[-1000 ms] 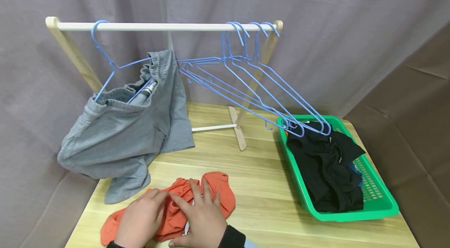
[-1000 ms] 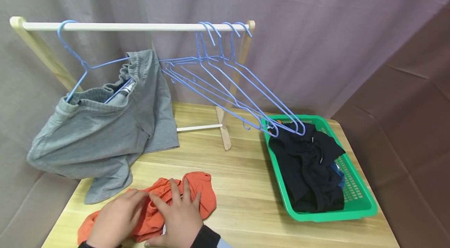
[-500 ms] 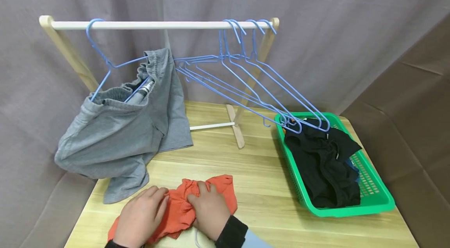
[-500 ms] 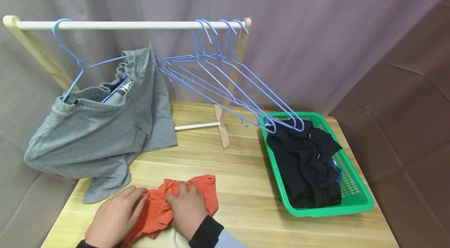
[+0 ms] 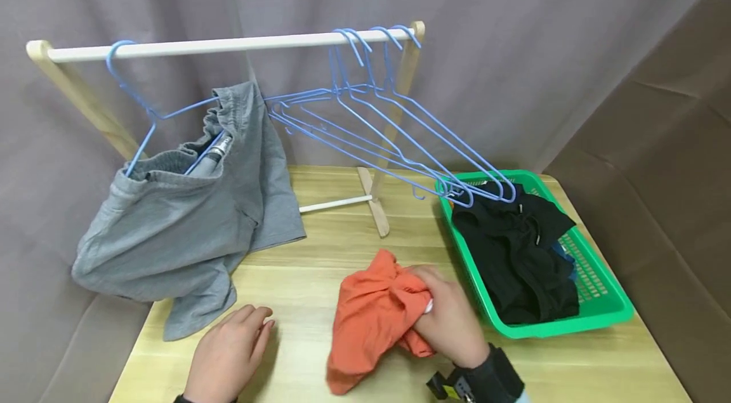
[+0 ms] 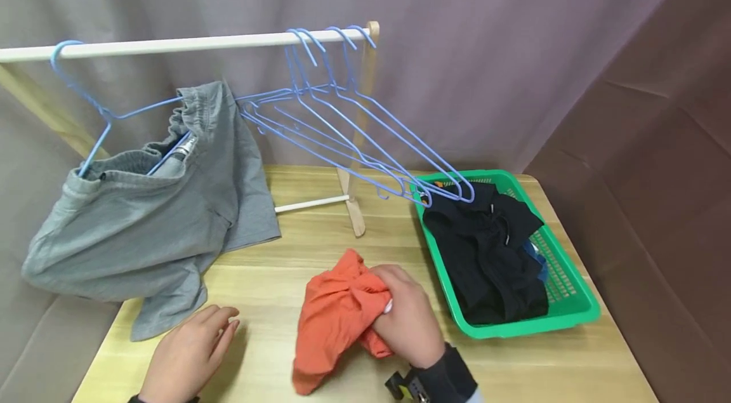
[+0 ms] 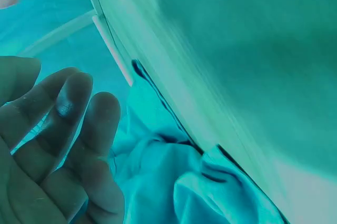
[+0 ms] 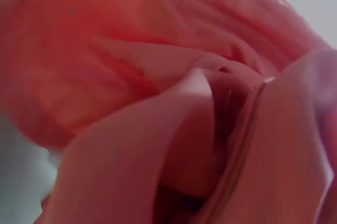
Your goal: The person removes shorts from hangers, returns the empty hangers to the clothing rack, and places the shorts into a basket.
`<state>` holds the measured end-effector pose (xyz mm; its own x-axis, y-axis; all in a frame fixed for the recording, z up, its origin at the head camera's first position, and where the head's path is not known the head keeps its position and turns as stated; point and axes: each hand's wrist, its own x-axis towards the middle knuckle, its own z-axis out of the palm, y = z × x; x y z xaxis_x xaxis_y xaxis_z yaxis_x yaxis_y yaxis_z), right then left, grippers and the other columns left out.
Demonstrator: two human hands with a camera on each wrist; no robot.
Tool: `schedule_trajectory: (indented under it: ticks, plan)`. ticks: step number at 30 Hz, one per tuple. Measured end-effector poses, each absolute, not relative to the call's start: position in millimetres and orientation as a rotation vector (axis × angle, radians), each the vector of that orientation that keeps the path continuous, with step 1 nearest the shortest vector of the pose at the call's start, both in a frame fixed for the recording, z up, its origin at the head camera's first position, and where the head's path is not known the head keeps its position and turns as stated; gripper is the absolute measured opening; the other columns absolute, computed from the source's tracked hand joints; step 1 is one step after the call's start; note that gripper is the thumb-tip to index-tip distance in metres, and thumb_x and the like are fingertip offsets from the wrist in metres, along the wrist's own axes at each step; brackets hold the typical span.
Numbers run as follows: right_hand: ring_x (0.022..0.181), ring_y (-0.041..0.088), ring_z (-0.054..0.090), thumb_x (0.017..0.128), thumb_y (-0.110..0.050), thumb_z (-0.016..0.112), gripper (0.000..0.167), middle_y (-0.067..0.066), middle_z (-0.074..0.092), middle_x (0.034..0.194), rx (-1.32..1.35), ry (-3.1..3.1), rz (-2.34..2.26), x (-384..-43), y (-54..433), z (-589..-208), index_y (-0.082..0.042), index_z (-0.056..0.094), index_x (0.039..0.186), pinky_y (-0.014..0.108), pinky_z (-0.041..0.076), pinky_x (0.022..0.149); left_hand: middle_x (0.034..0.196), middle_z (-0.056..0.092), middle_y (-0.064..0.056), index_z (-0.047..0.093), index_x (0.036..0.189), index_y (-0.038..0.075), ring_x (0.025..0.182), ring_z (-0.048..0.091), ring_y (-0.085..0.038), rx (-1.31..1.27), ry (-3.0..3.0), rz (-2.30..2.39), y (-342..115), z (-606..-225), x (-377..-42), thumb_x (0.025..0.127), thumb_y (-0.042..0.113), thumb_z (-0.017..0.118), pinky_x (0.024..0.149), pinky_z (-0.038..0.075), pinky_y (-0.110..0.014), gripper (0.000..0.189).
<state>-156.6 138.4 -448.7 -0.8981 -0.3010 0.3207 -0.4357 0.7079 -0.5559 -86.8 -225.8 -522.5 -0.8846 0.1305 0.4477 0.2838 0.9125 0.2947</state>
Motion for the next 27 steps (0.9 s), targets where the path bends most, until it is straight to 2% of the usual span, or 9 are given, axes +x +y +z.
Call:
schedule_trajectory:
  ticks: [7, 11, 13, 15, 18, 21, 22, 24, 27]
  plan:
    - [0.123, 0.025, 0.066, 0.086, -0.008, 0.091, 0.049, 0.002, 0.071, 0.135, 0.369, -2.515, 0.869, -147.5, 216.9, -369.2, -0.016, 0.076, 0.132, 0.013, 0.039, 0.101, 0.082, 0.061, 0.012, 0.079, 0.104, 0.016, 0.070, 0.063, -0.014, -0.318, -2.655, -0.517, -216.9, -520.6, -88.1, 0.094, 0.018, 0.085, 0.059, 0.052, -0.037, 0.012]
    - [0.120, 0.033, 0.063, 0.090, -0.011, 0.087, 0.048, 0.012, 0.070, 0.136, 0.191, -2.468, 0.766, -149.6, 264.3, -334.8, -0.012, 0.075, 0.136, 0.010, 0.030, 0.096, 0.083, 0.062, 0.012, 0.079, 0.103, 0.017, 0.071, 0.064, -0.014, -0.336, -2.650, -0.510, -212.0, -522.0, -88.4, 0.093, 0.018, 0.086, 0.059, 0.053, -0.037, 0.013]
    - [0.121, 0.038, 0.061, 0.095, -0.013, 0.082, 0.045, 0.018, 0.068, 0.136, 0.103, -2.467, 0.711, -153.6, 288.1, -320.8, -0.008, 0.073, 0.138, 0.022, 0.039, 0.106, 0.084, 0.064, 0.012, 0.079, 0.103, 0.017, 0.071, 0.064, -0.014, -0.342, -2.648, -0.504, -210.5, -522.8, -89.4, 0.093, 0.019, 0.086, 0.059, 0.053, -0.038, 0.013]
    - [0.121, 0.047, 0.056, 0.097, -0.012, 0.076, 0.044, 0.026, 0.064, 0.136, 0.025, -2.477, 0.669, -158.0, 311.1, -310.1, -0.001, 0.069, 0.139, 0.045, 0.044, 0.112, 0.084, 0.064, 0.011, 0.079, 0.103, 0.017, 0.071, 0.064, -0.014, -0.345, -2.658, -0.503, -208.8, -522.0, -90.5, 0.093, 0.019, 0.086, 0.060, 0.053, -0.038, 0.013]
    - [0.128, 0.058, 0.049, 0.102, -0.014, 0.068, 0.045, 0.037, 0.057, 0.138, -0.085, -2.512, 0.601, -165.1, 342.6, -301.1, 0.008, 0.061, 0.141, 0.079, 0.036, 0.109, 0.084, 0.064, 0.012, 0.079, 0.104, 0.017, 0.070, 0.062, -0.012, -0.347, -2.671, -0.507, -207.0, -521.3, -91.5, 0.093, 0.019, 0.087, 0.060, 0.053, -0.037, 0.013]
    - [0.139, 0.058, 0.043, 0.106, -0.021, 0.063, 0.050, 0.039, 0.053, 0.146, -0.205, -2.545, 0.525, -169.8, 366.8, -299.0, 0.009, 0.056, 0.145, 0.076, 0.030, 0.120, 0.084, 0.063, 0.013, 0.080, 0.104, 0.017, 0.070, 0.061, -0.010, -0.331, -2.693, -0.513, -206.3, -522.2, -90.6, 0.093, 0.019, 0.087, 0.060, 0.053, -0.037, 0.013]
    - [0.142, 0.057, 0.041, 0.106, -0.022, 0.062, 0.051, 0.038, 0.052, 0.148, -0.241, -2.537, 0.510, -169.9, 372.8, -299.2, 0.009, 0.056, 0.146, 0.072, 0.028, 0.123, 0.083, 0.063, 0.013, 0.080, 0.104, 0.017, 0.069, 0.059, -0.009, -0.323, -2.702, -0.514, -206.1, -522.4, -90.3, 0.093, 0.019, 0.087, 0.060, 0.052, -0.036, 0.014]
    - [0.134, 0.034, 0.056, 0.103, -0.022, 0.063, 0.049, 0.037, 0.058, 0.142, -0.227, -2.450, 0.502, -172.2, 386.8, -302.2, 0.010, 0.061, 0.140, 0.046, 0.035, 0.126, 0.082, 0.061, 0.015, 0.080, 0.104, 0.018, 0.068, 0.057, -0.007, -0.312, -2.717, -0.516, -205.9, -522.7, -89.9, 0.093, 0.020, 0.088, 0.059, 0.051, -0.035, 0.014]
    - [0.111, -0.008, 0.053, 0.102, -0.017, 0.066, 0.038, -0.001, 0.072, 0.123, -0.165, -2.278, 0.561, -172.0, 401.4, -309.0, 0.006, 0.068, 0.132, 0.016, 0.035, 0.109, 0.081, 0.059, 0.016, 0.080, 0.104, 0.018, 0.067, 0.055, -0.006, -0.312, -2.724, -0.516, -206.1, -523.0, -90.1, 0.093, 0.019, 0.089, 0.058, 0.051, -0.034, 0.015]
